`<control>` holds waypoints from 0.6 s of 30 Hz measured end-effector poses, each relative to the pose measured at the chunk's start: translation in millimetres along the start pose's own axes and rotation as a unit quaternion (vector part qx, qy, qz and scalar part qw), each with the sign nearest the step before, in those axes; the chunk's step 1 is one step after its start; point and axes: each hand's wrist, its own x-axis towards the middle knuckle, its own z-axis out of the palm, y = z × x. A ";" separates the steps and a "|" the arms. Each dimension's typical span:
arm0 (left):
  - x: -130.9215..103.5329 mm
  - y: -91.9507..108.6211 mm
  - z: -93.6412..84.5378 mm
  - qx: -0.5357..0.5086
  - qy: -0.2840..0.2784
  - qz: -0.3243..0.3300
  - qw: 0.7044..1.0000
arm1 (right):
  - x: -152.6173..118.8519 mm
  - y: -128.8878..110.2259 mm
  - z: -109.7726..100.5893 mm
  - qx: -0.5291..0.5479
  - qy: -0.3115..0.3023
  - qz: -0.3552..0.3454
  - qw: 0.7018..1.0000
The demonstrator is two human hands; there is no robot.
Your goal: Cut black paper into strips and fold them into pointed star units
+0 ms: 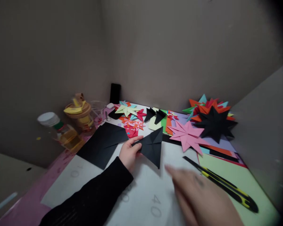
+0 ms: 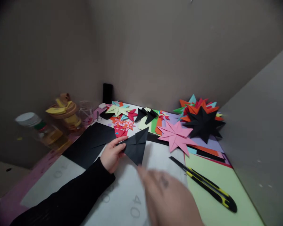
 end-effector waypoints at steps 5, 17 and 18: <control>-3.6 -0.9 0.7 0.010 -0.053 -0.049 0.997 | 34.3 65.3 12.2 -0.051 -0.084 -0.005 0.995; -7.5 3.4 0.6 0.139 -0.209 -0.089 0.964 | 24.0 108.6 22.5 0.194 0.059 0.095 0.975; -7.1 5.3 0.2 0.180 -0.230 -0.068 0.954 | 23.6 109.8 22.0 0.208 0.065 0.110 0.970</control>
